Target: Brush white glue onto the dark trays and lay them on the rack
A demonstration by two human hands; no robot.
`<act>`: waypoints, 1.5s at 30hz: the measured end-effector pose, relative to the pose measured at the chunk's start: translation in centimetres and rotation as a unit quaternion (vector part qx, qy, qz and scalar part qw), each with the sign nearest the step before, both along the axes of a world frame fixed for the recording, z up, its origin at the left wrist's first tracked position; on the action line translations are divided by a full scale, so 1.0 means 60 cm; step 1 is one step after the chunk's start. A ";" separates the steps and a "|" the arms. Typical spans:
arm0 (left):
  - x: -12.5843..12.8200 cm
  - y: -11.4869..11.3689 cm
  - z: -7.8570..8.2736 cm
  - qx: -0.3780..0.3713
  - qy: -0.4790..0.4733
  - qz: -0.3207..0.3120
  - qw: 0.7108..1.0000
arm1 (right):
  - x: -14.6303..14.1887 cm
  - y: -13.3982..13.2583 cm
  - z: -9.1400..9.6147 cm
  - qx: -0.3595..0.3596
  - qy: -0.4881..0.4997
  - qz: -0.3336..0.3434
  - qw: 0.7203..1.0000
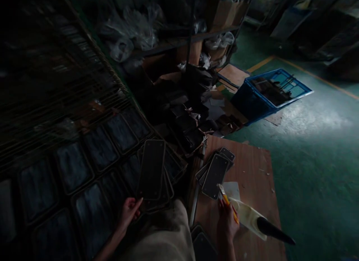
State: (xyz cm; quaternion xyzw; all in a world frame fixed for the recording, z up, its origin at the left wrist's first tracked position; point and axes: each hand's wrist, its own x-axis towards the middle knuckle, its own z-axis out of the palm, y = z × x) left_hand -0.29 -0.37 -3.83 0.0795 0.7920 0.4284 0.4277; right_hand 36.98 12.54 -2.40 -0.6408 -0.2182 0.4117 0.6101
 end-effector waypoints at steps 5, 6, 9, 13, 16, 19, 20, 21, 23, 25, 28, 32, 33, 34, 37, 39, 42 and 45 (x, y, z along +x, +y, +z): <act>-0.011 0.016 0.003 0.015 -0.028 0.048 0.998 | -0.157 0.066 0.100 -0.007 0.007 0.133 0.991; -0.015 0.016 0.004 0.021 -0.041 0.044 0.998 | -0.191 0.074 0.116 0.000 -0.015 0.195 0.981; -0.020 0.009 0.005 0.060 -0.095 0.025 0.993 | -0.286 0.097 0.142 0.046 -0.091 0.358 0.928; -0.015 -0.002 -0.004 0.097 -0.198 0.067 0.973 | -0.372 0.137 0.141 0.153 -0.276 0.508 0.801; -0.009 -0.003 -0.011 0.103 -0.241 0.102 0.960 | -0.407 0.169 0.139 0.226 -0.386 0.564 0.694; -0.007 -0.002 -0.013 0.116 -0.235 0.111 0.959 | -0.430 0.194 0.145 0.260 -0.460 0.580 0.620; -0.007 -0.001 -0.013 0.120 -0.231 0.112 0.959 | -0.436 0.200 0.147 0.264 -0.479 0.583 0.600; -0.007 -0.001 -0.014 0.123 -0.229 0.114 0.959 | -0.442 0.205 0.150 0.265 -0.497 0.585 0.583; -0.007 -0.001 -0.017 0.127 -0.229 0.118 0.958 | -0.453 0.210 0.153 0.260 -0.532 0.586 0.554; -0.007 -0.001 -0.020 0.125 -0.230 0.125 0.957 | -0.460 0.211 0.155 0.251 -0.563 0.583 0.529; -0.007 -0.002 -0.020 0.128 -0.228 0.128 0.957 | -0.457 0.197 0.155 0.241 -0.582 0.591 0.503; -0.008 -0.004 -0.016 0.144 -0.230 0.127 0.954 | -0.421 0.141 0.158 0.221 -0.563 0.633 0.483; -0.008 -0.004 -0.016 0.147 -0.229 0.129 0.954 | -0.409 0.120 0.159 0.216 -0.557 0.644 0.478; -0.008 -0.005 -0.017 0.148 -0.228 0.129 0.954 | -0.396 0.097 0.159 0.211 -0.552 0.653 0.474; -0.009 -0.006 -0.021 0.150 -0.230 0.120 0.954 | -0.364 0.027 0.162 0.189 -0.532 0.682 0.464; -0.010 -0.007 -0.024 0.157 -0.236 0.117 0.952 | -0.351 -0.013 0.163 0.167 -0.510 0.705 0.464; -0.011 -0.010 -0.023 0.167 -0.245 0.120 0.948 | -0.350 -0.044 0.163 0.138 -0.465 0.737 0.471; -0.011 -0.011 -0.021 0.163 -0.253 0.116 0.946 | -0.371 -0.030 0.157 0.123 -0.414 0.761 0.484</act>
